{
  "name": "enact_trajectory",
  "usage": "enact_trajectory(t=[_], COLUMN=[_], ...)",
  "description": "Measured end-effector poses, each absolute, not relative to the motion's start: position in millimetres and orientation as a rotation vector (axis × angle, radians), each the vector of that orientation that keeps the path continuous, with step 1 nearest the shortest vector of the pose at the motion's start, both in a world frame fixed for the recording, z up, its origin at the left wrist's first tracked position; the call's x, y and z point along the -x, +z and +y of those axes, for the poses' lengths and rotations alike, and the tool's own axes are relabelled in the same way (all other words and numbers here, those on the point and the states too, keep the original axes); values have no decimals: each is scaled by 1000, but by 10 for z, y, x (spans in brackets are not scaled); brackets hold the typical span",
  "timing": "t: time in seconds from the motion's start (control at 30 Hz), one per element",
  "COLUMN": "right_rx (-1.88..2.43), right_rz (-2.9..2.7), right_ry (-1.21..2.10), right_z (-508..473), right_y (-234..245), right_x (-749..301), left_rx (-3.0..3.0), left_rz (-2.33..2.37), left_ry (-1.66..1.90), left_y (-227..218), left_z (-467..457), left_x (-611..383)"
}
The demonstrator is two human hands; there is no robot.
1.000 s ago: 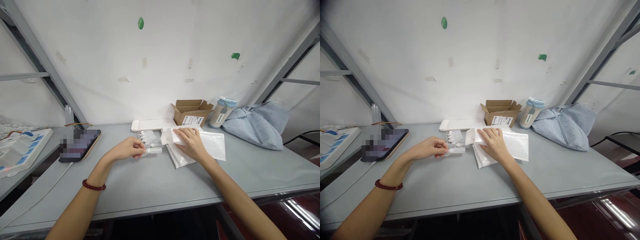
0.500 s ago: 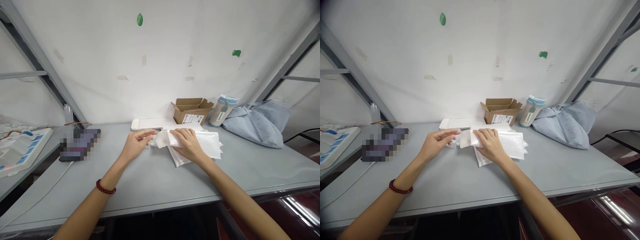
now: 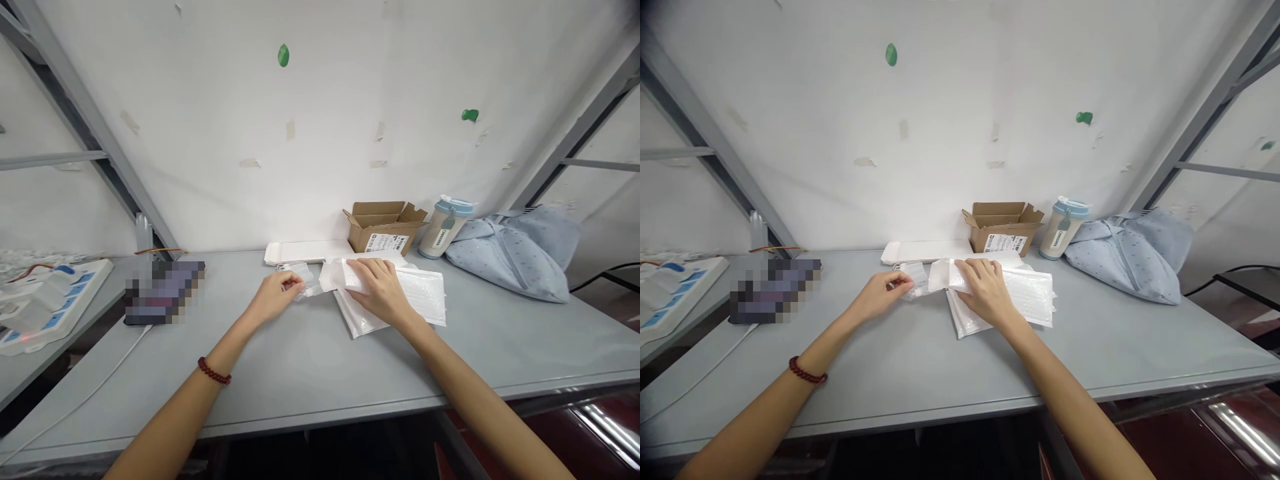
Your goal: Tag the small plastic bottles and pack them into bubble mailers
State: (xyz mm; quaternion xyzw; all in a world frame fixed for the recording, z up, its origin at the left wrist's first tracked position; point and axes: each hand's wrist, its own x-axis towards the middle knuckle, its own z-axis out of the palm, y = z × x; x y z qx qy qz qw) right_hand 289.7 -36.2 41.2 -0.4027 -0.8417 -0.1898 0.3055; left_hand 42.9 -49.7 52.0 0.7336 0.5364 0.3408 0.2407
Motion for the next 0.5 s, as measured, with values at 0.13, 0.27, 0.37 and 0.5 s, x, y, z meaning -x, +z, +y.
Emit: enact_trajectory(t=[0.13, 0.27, 0.37, 0.5], right_rx=[1121, 1183, 1177, 1125], right_rz=[-2220, -2209, -2225, -2256], right_ry=[-564, -598, -604, -620], right_z=[-362, -363, -363, -376], right_y=[424, 426, 416, 403], right_x=[-2895, -2890, -2884, -2867], left_rx=[-1897, -1872, -1906, -1997], left_rz=[1431, 1433, 1407, 1367], left_ry=[1077, 1148, 1135, 1099], left_y=[688, 762, 773, 733], left_z=[-538, -572, -594, -610], left_x=[-321, -256, -283, -380])
